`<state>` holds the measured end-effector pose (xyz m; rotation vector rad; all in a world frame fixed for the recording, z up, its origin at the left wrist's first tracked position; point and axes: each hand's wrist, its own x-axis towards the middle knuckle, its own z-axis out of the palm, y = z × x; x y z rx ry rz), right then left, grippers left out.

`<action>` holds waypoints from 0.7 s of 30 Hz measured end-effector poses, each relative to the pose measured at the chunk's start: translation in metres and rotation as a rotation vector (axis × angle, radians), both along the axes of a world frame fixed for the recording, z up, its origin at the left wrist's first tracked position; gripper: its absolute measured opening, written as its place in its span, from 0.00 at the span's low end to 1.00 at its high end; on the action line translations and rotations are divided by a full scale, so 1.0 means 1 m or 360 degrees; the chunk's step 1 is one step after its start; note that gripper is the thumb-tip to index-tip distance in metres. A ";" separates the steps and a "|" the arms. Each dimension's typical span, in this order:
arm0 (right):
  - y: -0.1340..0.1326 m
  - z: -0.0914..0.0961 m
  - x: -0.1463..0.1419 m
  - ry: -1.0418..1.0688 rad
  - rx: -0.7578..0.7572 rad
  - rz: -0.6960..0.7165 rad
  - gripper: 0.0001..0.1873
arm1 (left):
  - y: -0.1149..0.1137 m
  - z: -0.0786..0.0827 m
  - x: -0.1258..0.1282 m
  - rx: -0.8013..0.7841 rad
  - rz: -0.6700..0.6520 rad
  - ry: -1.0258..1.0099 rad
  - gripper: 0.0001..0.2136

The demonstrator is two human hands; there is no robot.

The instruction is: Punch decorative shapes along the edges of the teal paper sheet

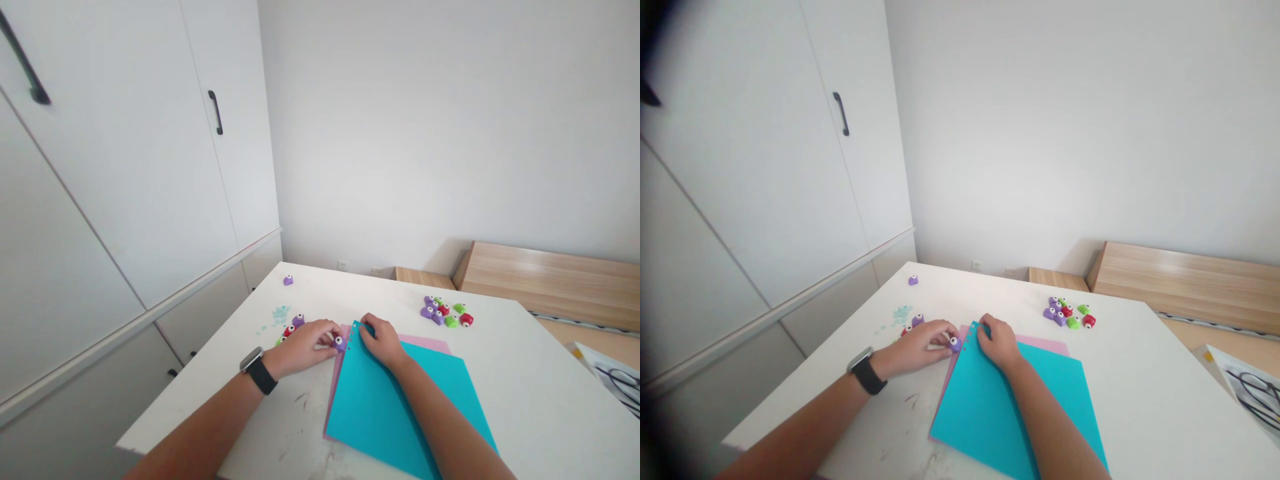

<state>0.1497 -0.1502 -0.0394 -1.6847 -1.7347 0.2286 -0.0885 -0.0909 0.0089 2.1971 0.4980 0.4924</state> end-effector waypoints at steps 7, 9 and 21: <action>0.001 -0.001 0.000 0.0011 -0.0010 0.0016 0.06 | 0.001 -0.001 0.000 0.0114 0.0026 0.0044 0.12; 0.000 0.000 0.000 0.0014 -0.0003 0.0015 0.06 | 0.001 0.000 0.000 0.0152 0.0033 0.0056 0.11; -0.002 0.003 0.000 0.0012 -0.0013 0.0010 0.06 | 0.001 0.000 -0.001 0.0120 0.0021 0.0068 0.13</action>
